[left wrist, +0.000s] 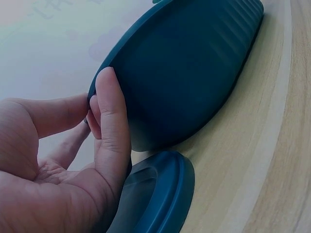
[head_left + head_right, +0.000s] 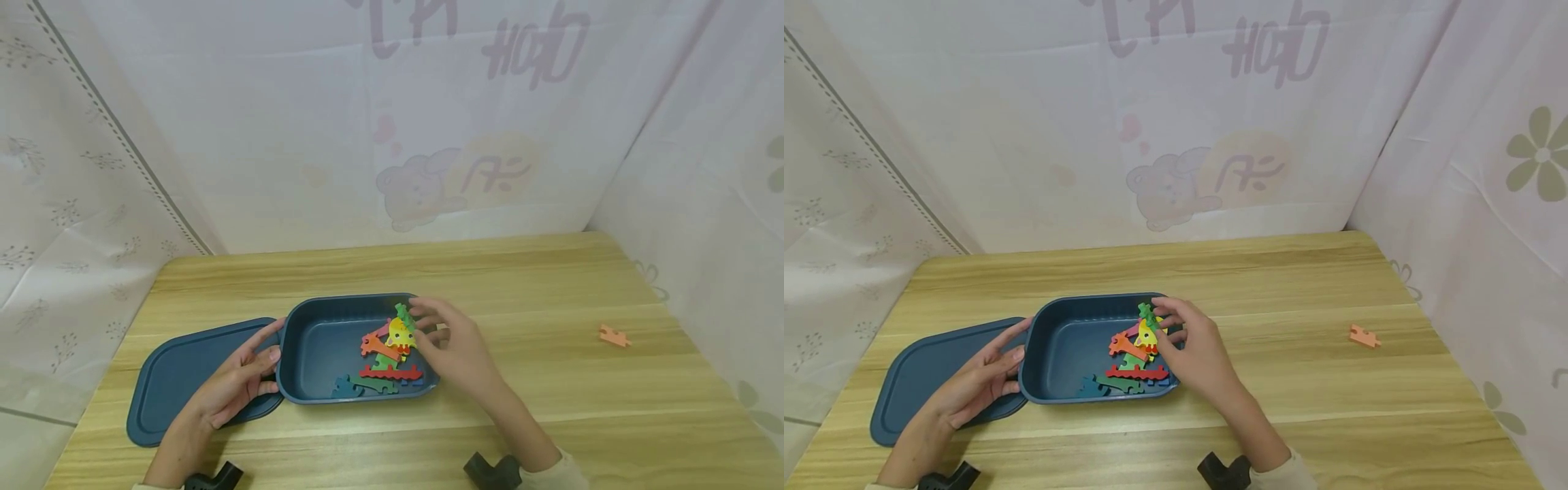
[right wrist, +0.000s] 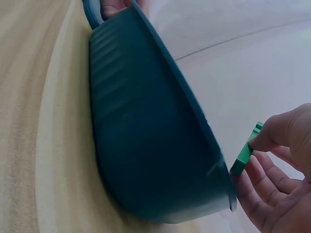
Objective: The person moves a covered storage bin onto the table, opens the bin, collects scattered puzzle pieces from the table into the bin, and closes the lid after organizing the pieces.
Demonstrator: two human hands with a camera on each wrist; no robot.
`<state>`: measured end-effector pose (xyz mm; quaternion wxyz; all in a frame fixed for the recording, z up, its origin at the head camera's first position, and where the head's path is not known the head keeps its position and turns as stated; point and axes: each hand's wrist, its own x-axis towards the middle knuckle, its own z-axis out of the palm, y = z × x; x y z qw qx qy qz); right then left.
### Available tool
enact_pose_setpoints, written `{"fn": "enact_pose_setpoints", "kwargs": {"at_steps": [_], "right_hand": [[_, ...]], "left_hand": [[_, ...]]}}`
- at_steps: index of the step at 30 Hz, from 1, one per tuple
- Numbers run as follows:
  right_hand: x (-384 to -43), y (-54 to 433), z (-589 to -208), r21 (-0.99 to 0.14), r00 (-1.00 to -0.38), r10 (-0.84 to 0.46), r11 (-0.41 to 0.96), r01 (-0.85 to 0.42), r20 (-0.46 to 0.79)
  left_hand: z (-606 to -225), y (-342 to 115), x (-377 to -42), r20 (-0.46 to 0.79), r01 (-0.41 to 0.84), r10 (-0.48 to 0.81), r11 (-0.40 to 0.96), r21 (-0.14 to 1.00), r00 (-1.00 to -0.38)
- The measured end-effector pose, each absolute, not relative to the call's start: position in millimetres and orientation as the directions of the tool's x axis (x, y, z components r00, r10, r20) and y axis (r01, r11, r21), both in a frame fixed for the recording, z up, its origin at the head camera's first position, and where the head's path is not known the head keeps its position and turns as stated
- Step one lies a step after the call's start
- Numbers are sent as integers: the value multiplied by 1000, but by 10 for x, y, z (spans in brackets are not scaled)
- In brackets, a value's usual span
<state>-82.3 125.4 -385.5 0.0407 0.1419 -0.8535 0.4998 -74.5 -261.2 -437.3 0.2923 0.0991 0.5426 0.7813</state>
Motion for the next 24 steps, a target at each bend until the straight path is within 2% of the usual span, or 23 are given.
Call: {"fn": "enact_pose_setpoints", "kwargs": {"at_steps": [5,8,16,24], "right_hand": [[-804,1205,-3900,-776,-919,-250,496,-391,304],[-792,1178,-3897,-755,-910,-263,509,-413,321],[-771,1152,-3898,-707,-905,-285,566,-424,315],[-749,1182,-3874,-671,-920,-235,630,-391,315]], "left_hand": [[-4369,-2619,-738,-165,-351,565,-238,906,-809],[-4369,-2619,-739,-166,-351,565,-234,907,-808],[-4377,-2616,-744,-169,-354,564,-237,905,-808],[-4367,-2611,-745,-159,-353,567,-251,901,-808]]}}
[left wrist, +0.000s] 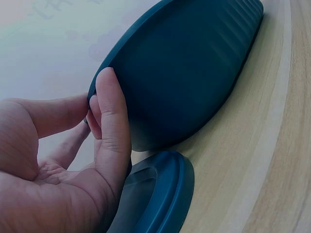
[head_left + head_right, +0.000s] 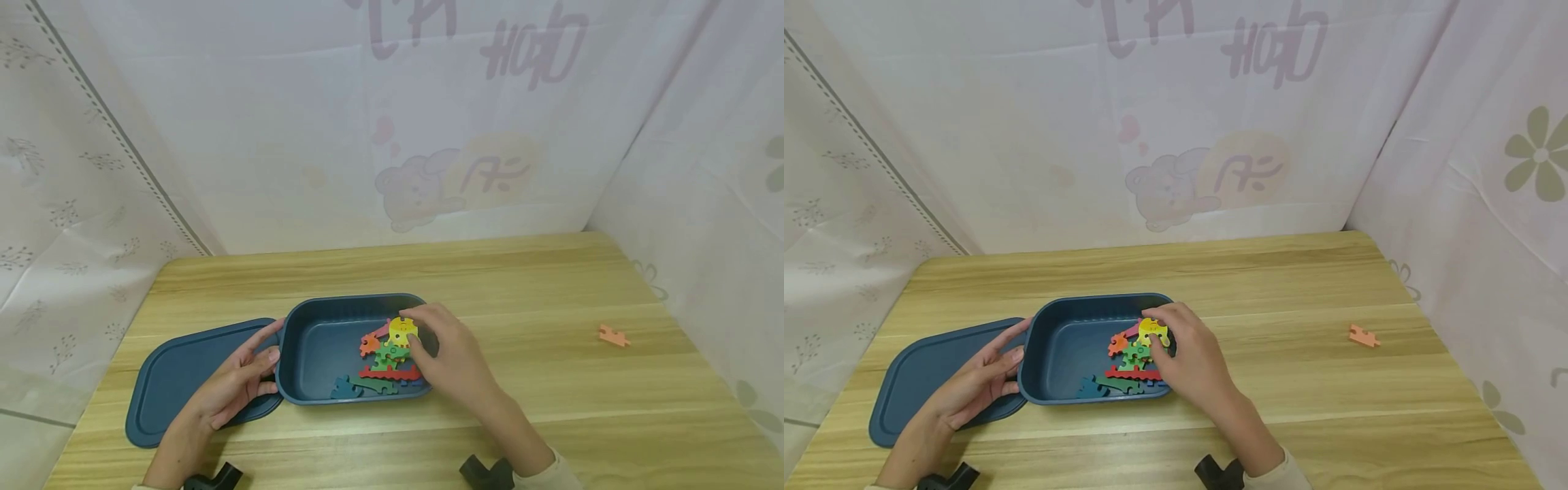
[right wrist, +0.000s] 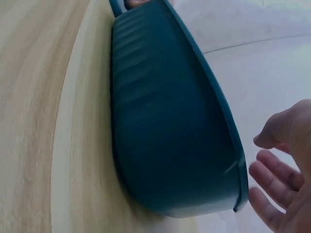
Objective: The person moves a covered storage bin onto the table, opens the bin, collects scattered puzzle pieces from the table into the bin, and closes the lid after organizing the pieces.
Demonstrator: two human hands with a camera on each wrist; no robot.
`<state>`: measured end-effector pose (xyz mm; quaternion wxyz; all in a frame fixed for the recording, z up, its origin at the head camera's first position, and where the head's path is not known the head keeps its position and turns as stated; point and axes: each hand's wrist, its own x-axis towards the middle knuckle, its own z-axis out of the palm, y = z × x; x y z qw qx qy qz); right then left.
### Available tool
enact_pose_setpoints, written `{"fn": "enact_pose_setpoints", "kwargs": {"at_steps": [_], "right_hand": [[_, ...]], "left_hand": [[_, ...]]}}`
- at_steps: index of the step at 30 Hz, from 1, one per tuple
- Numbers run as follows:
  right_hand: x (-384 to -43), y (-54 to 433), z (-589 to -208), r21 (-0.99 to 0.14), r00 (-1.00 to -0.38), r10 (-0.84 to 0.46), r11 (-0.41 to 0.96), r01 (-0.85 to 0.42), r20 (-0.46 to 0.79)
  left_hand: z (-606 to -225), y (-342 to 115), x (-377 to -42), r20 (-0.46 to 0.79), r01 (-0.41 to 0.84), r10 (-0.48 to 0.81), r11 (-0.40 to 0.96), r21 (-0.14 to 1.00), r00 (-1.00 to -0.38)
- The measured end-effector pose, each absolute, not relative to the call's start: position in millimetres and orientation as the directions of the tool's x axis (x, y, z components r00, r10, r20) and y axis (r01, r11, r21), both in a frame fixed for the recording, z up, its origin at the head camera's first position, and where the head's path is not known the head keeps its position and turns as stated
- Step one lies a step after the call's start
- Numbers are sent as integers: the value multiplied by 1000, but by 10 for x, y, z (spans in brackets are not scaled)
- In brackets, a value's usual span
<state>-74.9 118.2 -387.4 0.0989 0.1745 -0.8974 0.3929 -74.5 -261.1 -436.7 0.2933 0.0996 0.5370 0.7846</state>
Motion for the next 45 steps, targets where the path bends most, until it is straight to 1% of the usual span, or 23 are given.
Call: {"fn": "enact_pose_setpoints", "kwargs": {"at_steps": [5,8,17,24,27,31,35,40,45], "right_hand": [[-756,1210,-3882,-579,-908,-215,712,-398,360],[-767,1249,-3883,-544,-903,-211,739,-397,374],[-800,1384,-3858,-540,-900,-198,743,-396,388],[-827,1507,-3886,-526,-908,-177,766,-369,378],[-850,1598,-3927,-488,-897,-172,789,-373,408],[-869,1739,-4009,-425,-863,-178,812,-400,473],[-872,1862,-4074,-408,-848,-171,818,-405,501],[-872,1998,-4065,-421,-856,-145,822,-384,497],[-854,2140,-4030,-423,-878,-129,837,-346,461]], "left_hand": [[-4366,-2613,-749,-167,-356,563,-244,902,-809],[-4373,-2613,-743,-177,-362,561,-237,901,-808],[-4391,-2655,-695,-178,-359,558,-234,904,-811],[-4375,-2658,-716,-167,-354,564,-241,904,-809],[-4375,-2652,-726,-166,-359,569,-247,900,-806],[-4375,-2648,-734,-169,-367,572,-251,896,-803],[-4368,-2648,-741,-174,-368,570,-246,897,-803],[-4372,-2638,-744,-175,-372,572,-248,894,-801],[-4374,-2625,-754,-179,-371,570,-240,897,-802]]}}
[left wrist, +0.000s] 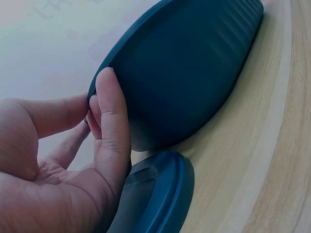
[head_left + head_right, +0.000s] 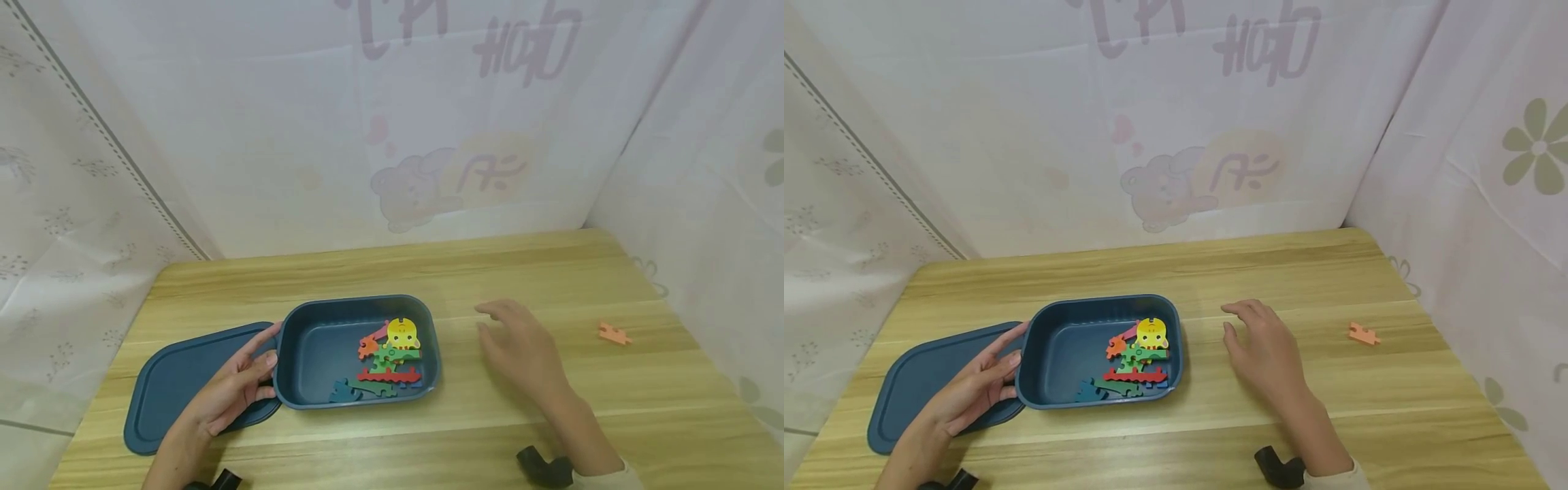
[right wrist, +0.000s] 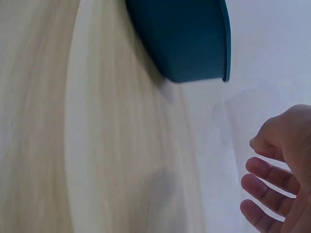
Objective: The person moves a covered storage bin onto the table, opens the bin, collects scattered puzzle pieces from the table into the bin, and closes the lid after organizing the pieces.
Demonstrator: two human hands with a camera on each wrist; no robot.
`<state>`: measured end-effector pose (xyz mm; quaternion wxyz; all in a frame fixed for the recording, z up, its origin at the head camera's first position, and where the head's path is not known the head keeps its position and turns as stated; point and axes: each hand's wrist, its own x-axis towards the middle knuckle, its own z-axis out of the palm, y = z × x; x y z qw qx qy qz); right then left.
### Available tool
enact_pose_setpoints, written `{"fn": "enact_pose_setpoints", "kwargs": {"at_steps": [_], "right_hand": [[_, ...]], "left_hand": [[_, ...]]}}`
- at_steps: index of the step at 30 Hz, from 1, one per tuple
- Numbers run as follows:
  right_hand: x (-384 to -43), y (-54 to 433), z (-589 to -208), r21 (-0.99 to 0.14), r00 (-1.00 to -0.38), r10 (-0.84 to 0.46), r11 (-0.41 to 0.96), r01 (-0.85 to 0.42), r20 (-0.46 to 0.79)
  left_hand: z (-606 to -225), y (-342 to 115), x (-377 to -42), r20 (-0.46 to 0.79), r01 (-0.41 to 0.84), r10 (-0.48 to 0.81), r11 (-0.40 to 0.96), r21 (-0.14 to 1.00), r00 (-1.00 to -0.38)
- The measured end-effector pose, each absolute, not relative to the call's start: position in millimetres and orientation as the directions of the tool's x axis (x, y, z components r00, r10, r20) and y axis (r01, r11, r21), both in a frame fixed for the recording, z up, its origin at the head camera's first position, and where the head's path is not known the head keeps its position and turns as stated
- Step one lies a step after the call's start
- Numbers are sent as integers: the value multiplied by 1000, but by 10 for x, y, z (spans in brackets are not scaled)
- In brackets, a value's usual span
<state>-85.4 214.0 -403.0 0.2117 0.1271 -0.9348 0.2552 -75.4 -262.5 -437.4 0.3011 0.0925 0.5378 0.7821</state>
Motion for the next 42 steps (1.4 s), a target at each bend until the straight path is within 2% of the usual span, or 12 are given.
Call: {"fn": "enact_pose_setpoints", "kwargs": {"at_steps": [10,15,23,42], "right_hand": [[-875,2449,-4035,-408,-908,-122,864,-296,401],[-897,2646,-4032,-435,-943,-87,871,-229,322],[-887,2908,-4062,-473,-964,-35,867,-160,262],[-919,3298,-4208,-363,-953,43,929,-72,300]], "left_hand": [[-4369,-2638,-751,-177,-367,566,-240,899,-805],[-4371,-2644,-746,-183,-364,560,-229,903,-808],[-4370,-2627,-752,-189,-366,558,-224,903,-808],[-4385,-2618,-746,-165,-364,571,-255,896,-804]]}}
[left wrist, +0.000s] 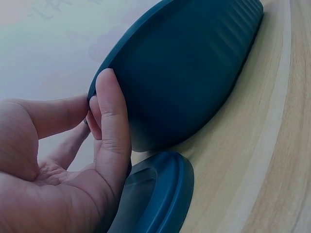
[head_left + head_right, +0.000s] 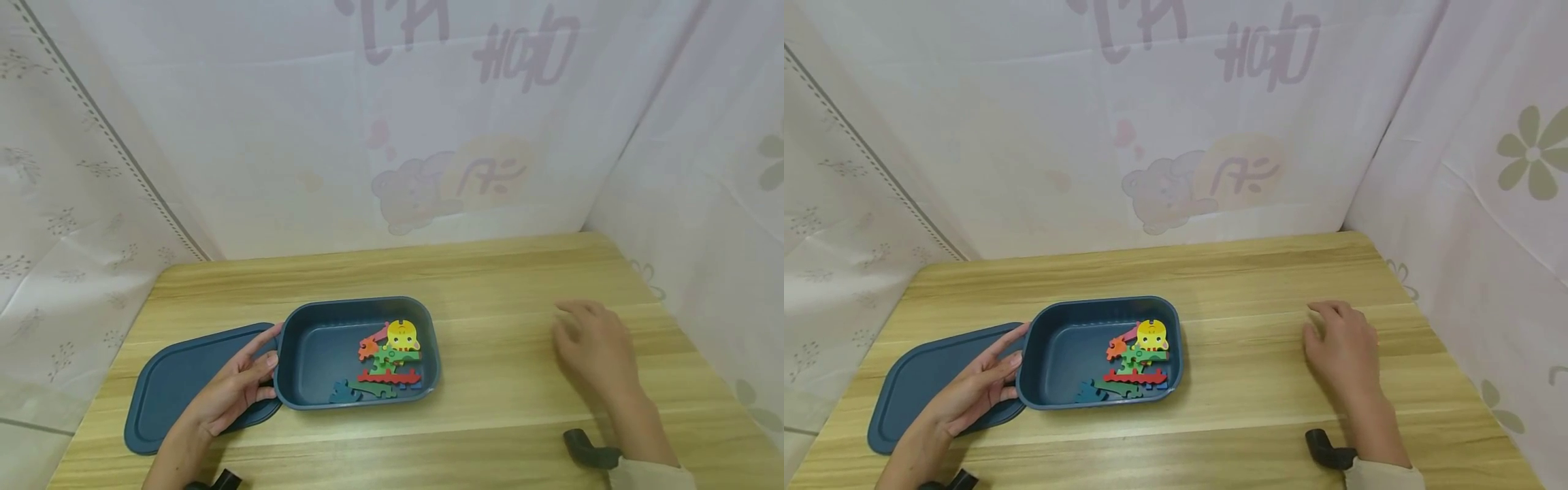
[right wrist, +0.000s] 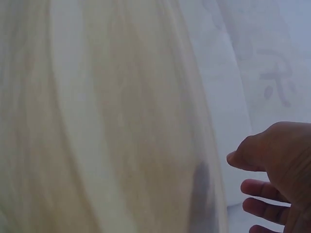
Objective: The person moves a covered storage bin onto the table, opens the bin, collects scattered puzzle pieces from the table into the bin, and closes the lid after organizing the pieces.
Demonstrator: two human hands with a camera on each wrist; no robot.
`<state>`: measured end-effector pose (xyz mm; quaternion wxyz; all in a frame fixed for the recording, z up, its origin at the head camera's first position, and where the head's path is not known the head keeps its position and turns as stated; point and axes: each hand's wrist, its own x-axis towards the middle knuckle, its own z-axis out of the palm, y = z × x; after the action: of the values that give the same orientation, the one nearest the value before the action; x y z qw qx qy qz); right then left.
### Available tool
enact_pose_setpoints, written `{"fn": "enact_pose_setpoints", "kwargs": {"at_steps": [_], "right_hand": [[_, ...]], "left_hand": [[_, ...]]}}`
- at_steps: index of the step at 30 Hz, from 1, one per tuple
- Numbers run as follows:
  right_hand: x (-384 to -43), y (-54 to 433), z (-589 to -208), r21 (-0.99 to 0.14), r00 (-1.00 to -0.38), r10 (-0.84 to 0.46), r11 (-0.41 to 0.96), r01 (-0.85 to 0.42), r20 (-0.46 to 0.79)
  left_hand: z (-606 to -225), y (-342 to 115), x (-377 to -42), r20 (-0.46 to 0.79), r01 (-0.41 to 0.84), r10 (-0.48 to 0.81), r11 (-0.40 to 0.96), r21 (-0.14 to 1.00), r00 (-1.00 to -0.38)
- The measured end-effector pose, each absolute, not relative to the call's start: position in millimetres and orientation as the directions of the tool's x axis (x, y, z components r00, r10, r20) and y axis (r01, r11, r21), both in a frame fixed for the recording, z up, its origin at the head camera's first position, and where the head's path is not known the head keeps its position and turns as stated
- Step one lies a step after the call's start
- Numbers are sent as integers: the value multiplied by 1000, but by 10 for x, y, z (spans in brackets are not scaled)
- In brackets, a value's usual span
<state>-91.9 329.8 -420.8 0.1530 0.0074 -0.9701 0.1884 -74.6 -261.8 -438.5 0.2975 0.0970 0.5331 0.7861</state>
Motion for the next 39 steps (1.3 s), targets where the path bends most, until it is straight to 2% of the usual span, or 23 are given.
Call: {"fn": "enact_pose_setpoints", "kwargs": {"at_steps": [10,21,28,32,39], "right_hand": [[-900,3432,-4308,-354,-977,70,935,-6,201],[-876,3565,-4296,-310,-974,132,948,69,185],[-830,3648,-4224,-292,-982,164,948,130,93],[-824,3669,-4199,-282,-983,163,950,133,87],[-806,3730,-4124,-281,-982,186,942,184,-20]], "left_hand": [[-4394,-2625,-750,-173,-363,564,-244,900,-808],[-4388,-2623,-750,-179,-365,560,-239,900,-809],[-4395,-2626,-751,-180,-363,559,-235,902,-809],[-4397,-2625,-751,-182,-362,558,-231,903,-810],[-4395,-2625,-745,-177,-361,560,-236,902,-809]]}}
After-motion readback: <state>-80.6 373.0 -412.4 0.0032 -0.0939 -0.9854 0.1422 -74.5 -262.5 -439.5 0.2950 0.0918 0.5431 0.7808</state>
